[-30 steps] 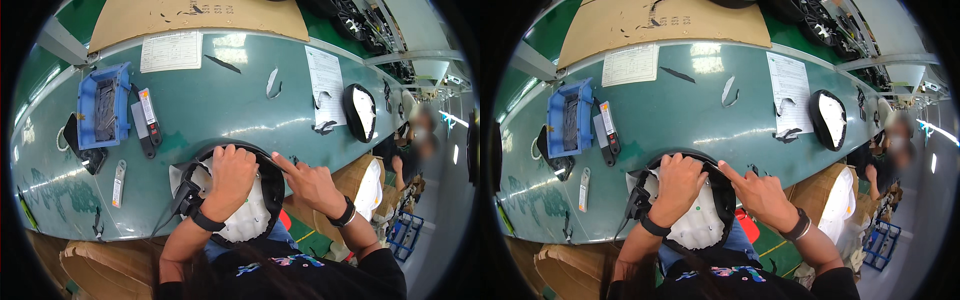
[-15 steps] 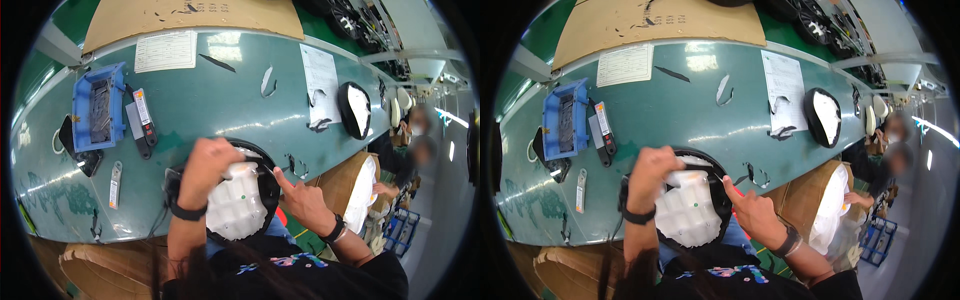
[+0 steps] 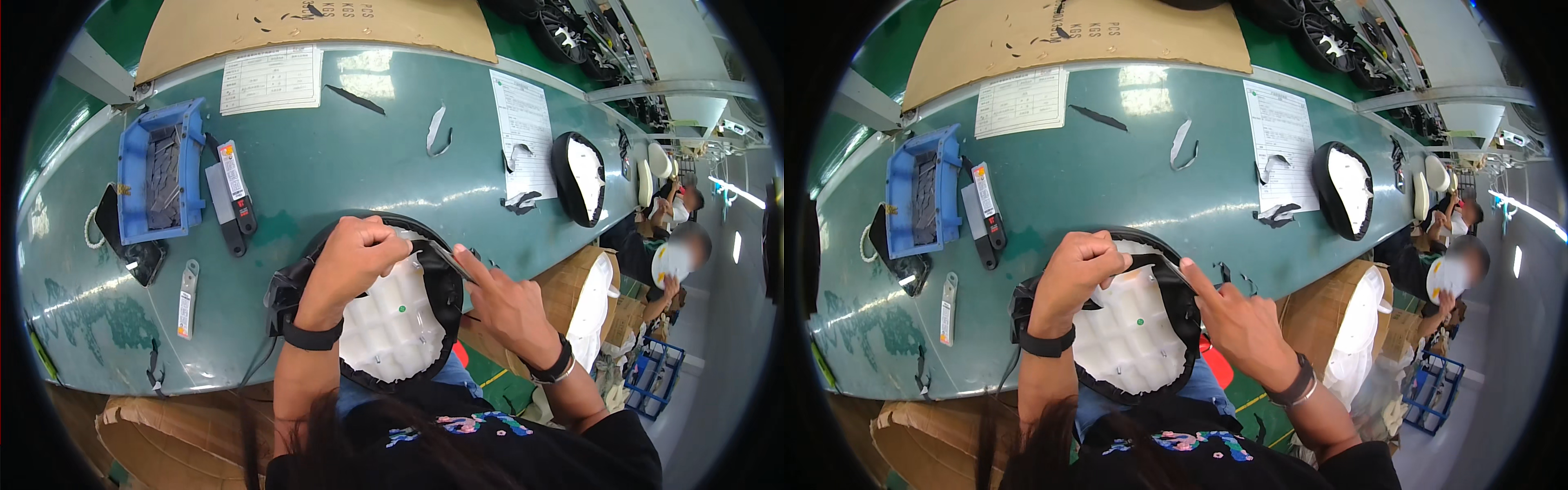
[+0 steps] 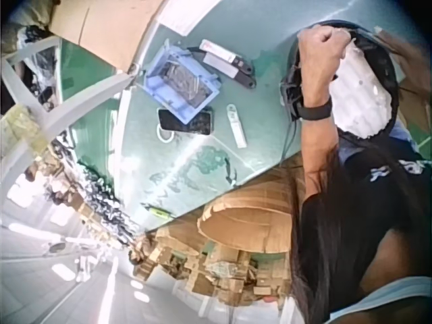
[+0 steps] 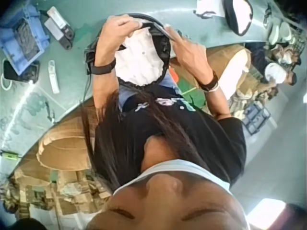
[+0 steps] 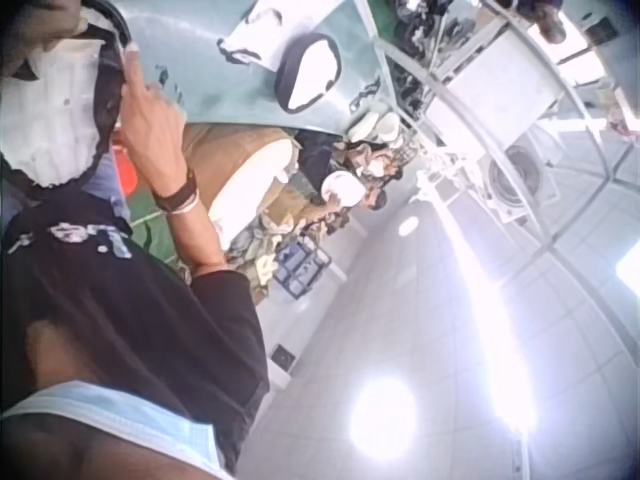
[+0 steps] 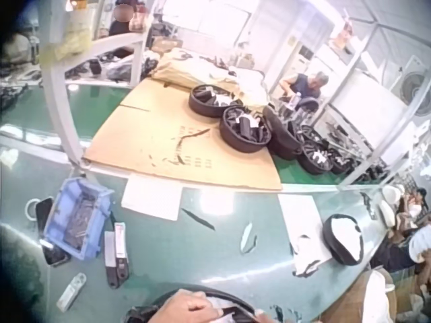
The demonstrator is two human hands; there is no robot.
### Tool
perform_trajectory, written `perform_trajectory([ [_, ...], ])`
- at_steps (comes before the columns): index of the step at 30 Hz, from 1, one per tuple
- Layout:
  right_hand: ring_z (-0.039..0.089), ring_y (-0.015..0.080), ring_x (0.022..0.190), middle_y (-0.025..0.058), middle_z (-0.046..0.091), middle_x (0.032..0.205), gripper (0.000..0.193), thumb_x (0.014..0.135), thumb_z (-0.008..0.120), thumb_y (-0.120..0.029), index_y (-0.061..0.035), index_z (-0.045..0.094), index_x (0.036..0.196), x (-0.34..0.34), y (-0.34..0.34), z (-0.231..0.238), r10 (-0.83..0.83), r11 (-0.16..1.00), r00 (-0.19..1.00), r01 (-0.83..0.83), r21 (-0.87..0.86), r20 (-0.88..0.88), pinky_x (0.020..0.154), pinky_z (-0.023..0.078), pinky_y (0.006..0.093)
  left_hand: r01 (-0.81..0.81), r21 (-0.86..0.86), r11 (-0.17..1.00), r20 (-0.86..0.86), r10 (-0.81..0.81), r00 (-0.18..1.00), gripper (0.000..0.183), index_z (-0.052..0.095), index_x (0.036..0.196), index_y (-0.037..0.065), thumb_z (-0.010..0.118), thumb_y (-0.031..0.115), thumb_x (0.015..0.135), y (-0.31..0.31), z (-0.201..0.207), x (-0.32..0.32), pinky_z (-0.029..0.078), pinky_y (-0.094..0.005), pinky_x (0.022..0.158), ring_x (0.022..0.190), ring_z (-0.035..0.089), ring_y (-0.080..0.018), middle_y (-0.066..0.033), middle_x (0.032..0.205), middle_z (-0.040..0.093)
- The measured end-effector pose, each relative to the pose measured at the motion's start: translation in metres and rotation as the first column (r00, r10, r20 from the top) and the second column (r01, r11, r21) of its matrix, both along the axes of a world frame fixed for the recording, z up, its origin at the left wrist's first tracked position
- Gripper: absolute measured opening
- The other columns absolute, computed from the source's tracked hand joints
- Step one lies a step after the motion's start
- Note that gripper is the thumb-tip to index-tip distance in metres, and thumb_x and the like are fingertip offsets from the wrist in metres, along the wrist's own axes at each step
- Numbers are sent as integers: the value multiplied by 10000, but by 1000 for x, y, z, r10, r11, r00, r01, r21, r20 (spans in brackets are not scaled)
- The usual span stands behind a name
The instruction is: Trimming excess fabric and padding from newly assembled bicycle seats using a utility knife and pliers.
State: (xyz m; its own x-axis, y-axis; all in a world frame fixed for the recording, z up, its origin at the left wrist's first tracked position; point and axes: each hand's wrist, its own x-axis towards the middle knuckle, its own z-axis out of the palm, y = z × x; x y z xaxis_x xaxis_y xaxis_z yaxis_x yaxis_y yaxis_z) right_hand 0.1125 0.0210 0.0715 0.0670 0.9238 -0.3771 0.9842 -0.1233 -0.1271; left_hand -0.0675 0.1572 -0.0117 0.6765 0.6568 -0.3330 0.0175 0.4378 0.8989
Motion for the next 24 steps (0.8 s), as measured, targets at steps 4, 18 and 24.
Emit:
perform_trajectory([
  [4,548,304,464,137,558,663,666,856,540,-106,-178,310,1476,2,10,-12,102,993,994,-98,-67,49,436,428,427,-20,-10,1000,32,21,999,332,429,489,19,623,83,751,1,-5,-1,260,-273,533,588,354,-92,2,513,400],
  [18,598,350,564,146,616,739,608,884,595,-195,-143,357,1441,-39,-99,-21,-174,976,983,166,-138,-53,484,466,466,-500,-492,713,858,496,-137,400,341,533,143,679,178,745,12,27,-59,328,-368,758,679,345,-115,27,652,357],
  [24,659,356,910,245,586,1121,724,852,692,-219,-12,309,1430,-13,-106,-31,-350,886,828,444,132,-438,746,543,385,-303,-15,953,629,244,738,292,448,856,63,716,82,742,-44,28,-169,485,-321,677,768,573,-153,-79,881,502],
])
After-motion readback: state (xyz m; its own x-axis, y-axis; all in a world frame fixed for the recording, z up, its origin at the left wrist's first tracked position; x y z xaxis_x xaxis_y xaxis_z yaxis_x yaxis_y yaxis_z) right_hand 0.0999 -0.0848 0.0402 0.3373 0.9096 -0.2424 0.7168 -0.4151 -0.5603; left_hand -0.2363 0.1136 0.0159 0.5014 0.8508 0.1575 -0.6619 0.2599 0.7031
